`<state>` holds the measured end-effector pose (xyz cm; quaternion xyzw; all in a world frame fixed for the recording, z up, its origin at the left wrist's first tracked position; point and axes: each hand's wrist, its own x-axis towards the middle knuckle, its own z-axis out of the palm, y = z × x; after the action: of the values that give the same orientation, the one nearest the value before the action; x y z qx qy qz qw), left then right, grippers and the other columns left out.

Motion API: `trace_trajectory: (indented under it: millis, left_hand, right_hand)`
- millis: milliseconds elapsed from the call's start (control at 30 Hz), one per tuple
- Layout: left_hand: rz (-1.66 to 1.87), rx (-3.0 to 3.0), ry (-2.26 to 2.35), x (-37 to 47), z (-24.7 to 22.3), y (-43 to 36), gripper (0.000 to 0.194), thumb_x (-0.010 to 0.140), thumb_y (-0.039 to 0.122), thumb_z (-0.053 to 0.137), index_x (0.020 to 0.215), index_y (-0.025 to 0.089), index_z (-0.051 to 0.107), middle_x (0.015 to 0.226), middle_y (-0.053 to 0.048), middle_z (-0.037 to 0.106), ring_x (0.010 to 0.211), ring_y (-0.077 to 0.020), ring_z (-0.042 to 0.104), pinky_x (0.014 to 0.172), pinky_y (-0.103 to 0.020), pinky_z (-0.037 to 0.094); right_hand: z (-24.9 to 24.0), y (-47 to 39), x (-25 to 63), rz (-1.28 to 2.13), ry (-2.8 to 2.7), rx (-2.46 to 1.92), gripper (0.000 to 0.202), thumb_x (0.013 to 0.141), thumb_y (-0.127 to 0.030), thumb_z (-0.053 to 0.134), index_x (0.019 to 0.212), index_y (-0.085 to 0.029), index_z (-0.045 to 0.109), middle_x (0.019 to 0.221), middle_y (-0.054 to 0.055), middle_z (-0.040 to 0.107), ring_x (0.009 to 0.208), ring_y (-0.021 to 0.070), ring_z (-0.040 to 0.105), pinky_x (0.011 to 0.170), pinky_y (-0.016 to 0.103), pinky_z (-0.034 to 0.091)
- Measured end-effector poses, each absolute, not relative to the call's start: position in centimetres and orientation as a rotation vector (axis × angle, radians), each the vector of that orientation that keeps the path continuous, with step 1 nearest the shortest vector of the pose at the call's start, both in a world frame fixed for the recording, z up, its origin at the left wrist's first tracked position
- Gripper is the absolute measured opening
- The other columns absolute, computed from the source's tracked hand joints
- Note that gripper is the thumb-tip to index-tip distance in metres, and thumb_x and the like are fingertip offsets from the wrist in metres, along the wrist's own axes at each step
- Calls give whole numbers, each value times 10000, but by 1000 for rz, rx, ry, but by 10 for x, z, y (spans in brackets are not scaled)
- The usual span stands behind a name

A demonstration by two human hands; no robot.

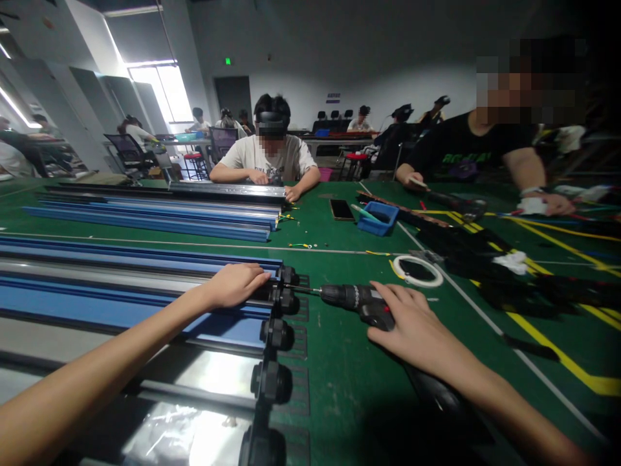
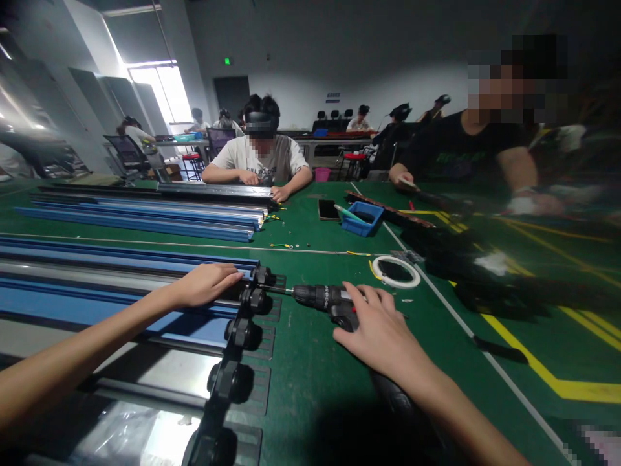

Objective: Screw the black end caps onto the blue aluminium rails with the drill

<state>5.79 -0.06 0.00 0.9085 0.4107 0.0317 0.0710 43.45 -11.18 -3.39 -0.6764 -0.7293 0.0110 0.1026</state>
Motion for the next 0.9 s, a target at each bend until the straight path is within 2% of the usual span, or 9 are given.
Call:
trace_trajectory:
  millis: [333,900]
  left_hand:
    - [95,2753,1211,58,-2,2,559,1081,525,176,905,187,586,927,-82,675,861,-228,644,764,-322,426]
    - [115,2750,1200,58,-3,3,554,1077,532,186,901,188,584,916,-82,657,839,-223,628,778,-330,442]
  right_hand:
    - [-32,-111,431,103,-2096,-2009,752,792,-400,608,1509,-216,473,1407,170,548,1293,410,472,991,550,478]
    - [-34,-106,428,75,-2117,-1962,751,791,-396,598,1506,-200,476,1399,173,553,1305,403,478,1012,547,465]
